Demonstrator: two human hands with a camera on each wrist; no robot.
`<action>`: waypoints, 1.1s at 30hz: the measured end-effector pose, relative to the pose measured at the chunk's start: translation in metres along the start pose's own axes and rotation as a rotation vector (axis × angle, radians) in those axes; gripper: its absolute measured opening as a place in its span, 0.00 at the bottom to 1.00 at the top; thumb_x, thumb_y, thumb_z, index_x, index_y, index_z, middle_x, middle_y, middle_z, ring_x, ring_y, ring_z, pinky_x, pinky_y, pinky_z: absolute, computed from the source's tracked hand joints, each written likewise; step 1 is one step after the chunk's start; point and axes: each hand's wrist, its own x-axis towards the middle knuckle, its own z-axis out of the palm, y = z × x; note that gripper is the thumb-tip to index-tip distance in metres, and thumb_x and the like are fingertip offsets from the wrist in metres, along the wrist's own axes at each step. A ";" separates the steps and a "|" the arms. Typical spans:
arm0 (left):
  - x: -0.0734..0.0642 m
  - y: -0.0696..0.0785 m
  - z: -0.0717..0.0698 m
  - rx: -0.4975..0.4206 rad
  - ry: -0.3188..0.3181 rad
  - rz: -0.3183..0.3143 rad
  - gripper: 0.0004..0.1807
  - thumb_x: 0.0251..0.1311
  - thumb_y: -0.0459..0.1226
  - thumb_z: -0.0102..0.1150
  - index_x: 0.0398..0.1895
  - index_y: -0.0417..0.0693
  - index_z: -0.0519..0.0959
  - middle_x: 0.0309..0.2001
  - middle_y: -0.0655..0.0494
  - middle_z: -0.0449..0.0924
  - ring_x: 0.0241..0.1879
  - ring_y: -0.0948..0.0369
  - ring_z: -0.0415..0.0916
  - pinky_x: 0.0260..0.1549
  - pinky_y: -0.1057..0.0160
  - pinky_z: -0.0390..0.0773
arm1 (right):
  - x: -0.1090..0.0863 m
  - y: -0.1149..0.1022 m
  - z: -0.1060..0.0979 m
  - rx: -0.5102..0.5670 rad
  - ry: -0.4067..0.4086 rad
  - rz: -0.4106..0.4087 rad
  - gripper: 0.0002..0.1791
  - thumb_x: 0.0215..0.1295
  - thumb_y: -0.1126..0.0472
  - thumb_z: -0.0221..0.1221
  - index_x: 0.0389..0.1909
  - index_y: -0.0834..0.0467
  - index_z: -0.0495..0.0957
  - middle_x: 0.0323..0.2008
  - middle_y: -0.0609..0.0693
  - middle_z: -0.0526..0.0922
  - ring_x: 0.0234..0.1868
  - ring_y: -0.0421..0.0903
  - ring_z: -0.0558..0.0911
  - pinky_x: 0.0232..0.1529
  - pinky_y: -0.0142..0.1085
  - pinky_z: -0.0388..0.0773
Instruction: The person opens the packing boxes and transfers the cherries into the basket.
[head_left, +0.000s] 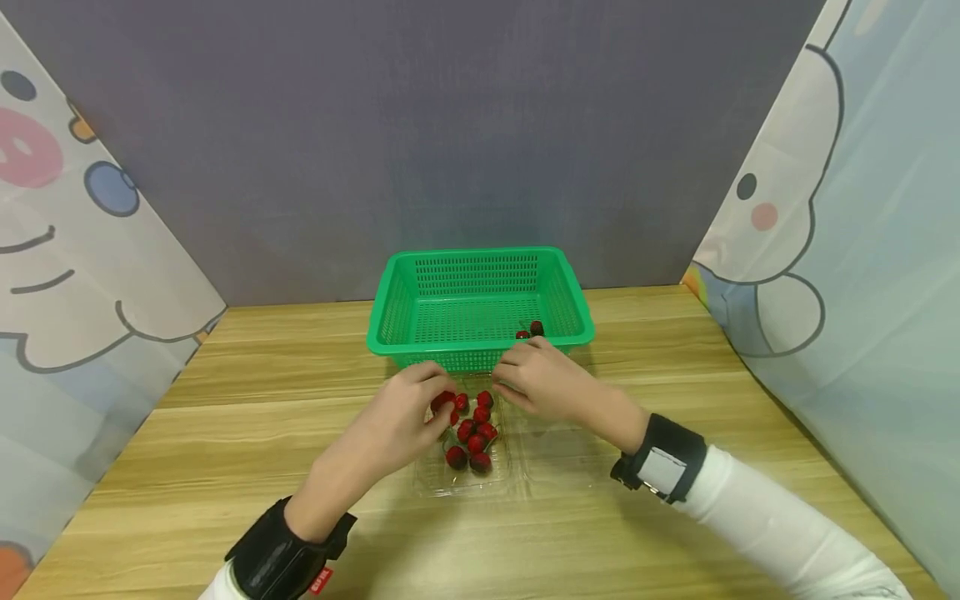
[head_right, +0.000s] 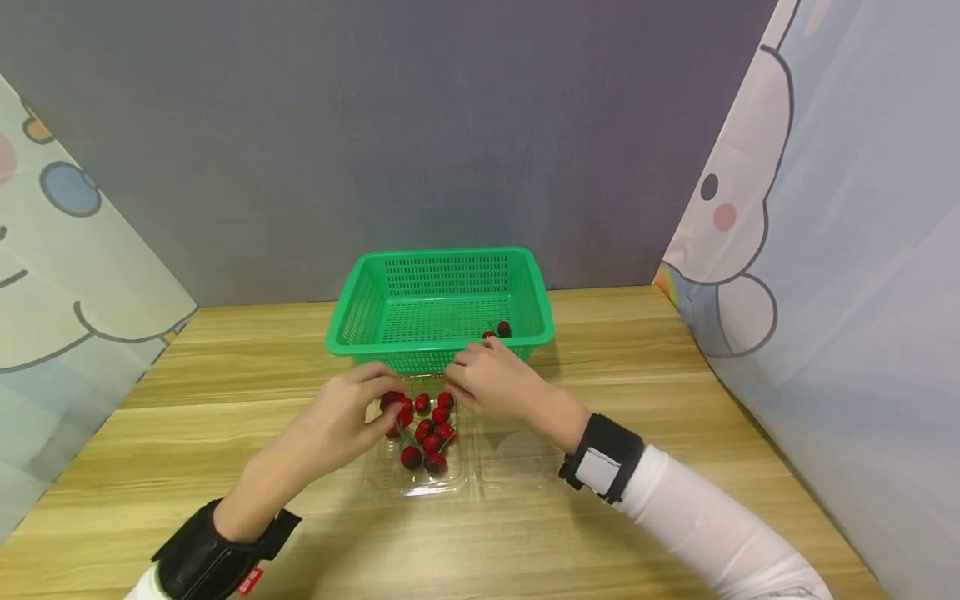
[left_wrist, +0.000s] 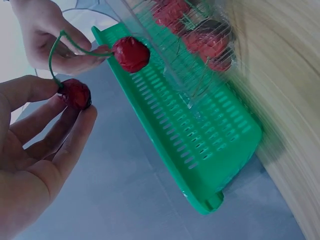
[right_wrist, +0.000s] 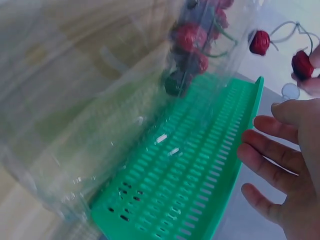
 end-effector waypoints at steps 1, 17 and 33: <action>0.001 0.000 0.000 0.000 0.010 -0.002 0.06 0.53 0.26 0.66 0.33 0.43 0.83 0.35 0.58 0.76 0.32 0.65 0.75 0.30 0.75 0.72 | 0.000 -0.002 0.001 -0.001 -0.004 -0.008 0.04 0.66 0.56 0.64 0.37 0.51 0.84 0.35 0.42 0.82 0.40 0.42 0.81 0.48 0.42 0.72; 0.012 -0.020 0.003 -0.043 0.141 -0.037 0.06 0.55 0.26 0.66 0.36 0.39 0.84 0.38 0.55 0.79 0.32 0.62 0.78 0.30 0.70 0.77 | -0.004 -0.023 0.007 0.010 -0.095 -0.087 0.07 0.69 0.52 0.60 0.35 0.50 0.83 0.38 0.43 0.82 0.45 0.44 0.80 0.56 0.40 0.69; 0.017 -0.025 0.001 -0.069 0.258 -0.016 0.08 0.56 0.27 0.66 0.40 0.37 0.84 0.41 0.53 0.78 0.35 0.60 0.79 0.31 0.65 0.79 | -0.001 -0.038 0.003 -0.055 -0.243 -0.076 0.14 0.65 0.44 0.62 0.37 0.50 0.83 0.38 0.42 0.81 0.45 0.43 0.79 0.55 0.42 0.69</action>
